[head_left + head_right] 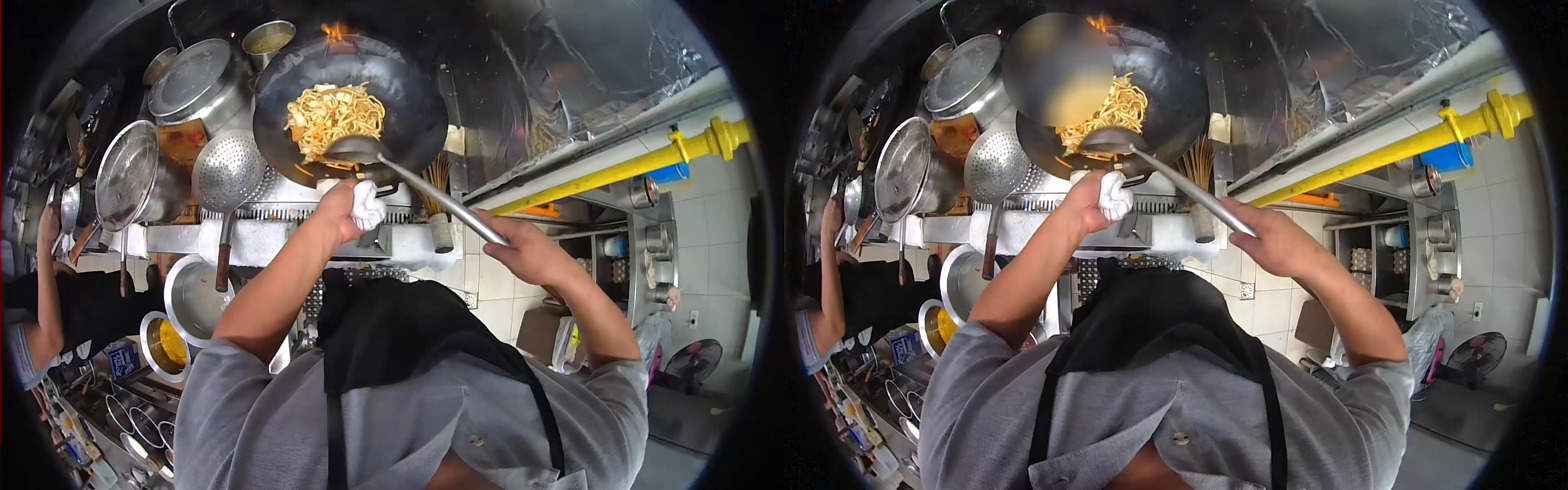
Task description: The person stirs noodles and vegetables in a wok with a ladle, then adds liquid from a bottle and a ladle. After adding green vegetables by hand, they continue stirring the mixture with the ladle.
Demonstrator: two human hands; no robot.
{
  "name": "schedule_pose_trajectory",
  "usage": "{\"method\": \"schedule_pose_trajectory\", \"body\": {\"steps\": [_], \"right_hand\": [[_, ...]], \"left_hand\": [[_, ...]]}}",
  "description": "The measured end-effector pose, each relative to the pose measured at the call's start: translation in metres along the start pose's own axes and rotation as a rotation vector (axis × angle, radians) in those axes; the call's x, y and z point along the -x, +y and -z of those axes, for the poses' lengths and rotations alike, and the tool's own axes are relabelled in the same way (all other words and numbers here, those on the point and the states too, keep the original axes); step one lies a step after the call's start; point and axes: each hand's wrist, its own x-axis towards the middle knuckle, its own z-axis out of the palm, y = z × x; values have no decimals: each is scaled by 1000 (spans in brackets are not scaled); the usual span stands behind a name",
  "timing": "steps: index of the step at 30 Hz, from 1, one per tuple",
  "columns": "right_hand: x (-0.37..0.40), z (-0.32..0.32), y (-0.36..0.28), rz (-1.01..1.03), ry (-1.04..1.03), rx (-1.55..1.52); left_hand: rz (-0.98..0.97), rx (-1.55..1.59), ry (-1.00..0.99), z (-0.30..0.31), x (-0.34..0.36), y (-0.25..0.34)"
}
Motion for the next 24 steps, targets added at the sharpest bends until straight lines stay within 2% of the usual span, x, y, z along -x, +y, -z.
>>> {"method": "schedule_pose_trajectory", "body": {"steps": [1, 3, 4, 6, 7, 8, 9, 10, 11, 13, 15, 17, 19, 20, 23, 24], "right_hand": [[-6, -2, -3, -4, 8, -9], [-38, -12, -15, -299, -171, 38], [-50, -20, -18, -298, -161, 33], [-76, -29, -18, -404, -138, 161], [-79, -26, -19, -395, -117, 167], [-76, -26, -22, -410, -113, 147], [-75, -24, -24, -426, -108, 129], [-73, -35, -4, -339, -58, 133], [-77, -35, -3, -339, -54, 136], [-87, -40, -6, -340, -69, 108], [-101, -51, -10, -356, -75, 122], [-116, -51, -13, -420, -89, 119], [-107, -40, -17, -382, -83, 128], [-104, -36, -16, -355, -104, 136], [-117, -42, -13, -332, -124, 136], [-129, -45, -11, -381, -113, 148]], "left_hand": [[3, -11, 6, -4, -2, -2], [-194, -34, 165, -8, -8, 1], [-209, -96, -15, 25, -35, 3], [-269, -8, -146, 73, -61, -28], [-261, -29, 12, 79, -57, -48], [-253, -21, -99, 100, -53, -68], [-255, -3, 97, 67, -15, -79], [-241, -14, 108, 48, 0, -75], [-219, -22, 126, 40, 6, -73], [-233, -42, 23, 34, -14, -34], [-230, -100, -170, 37, -42, 2], [-248, -63, -95, 44, -49, 5], [-118, -49, -8, 32, -31, -5], [-39, -103, -93, 26, -17, -5], [-136, -38, 3, 17, -21, 10], [-193, -80, -201, 42, -46, 17]]}}
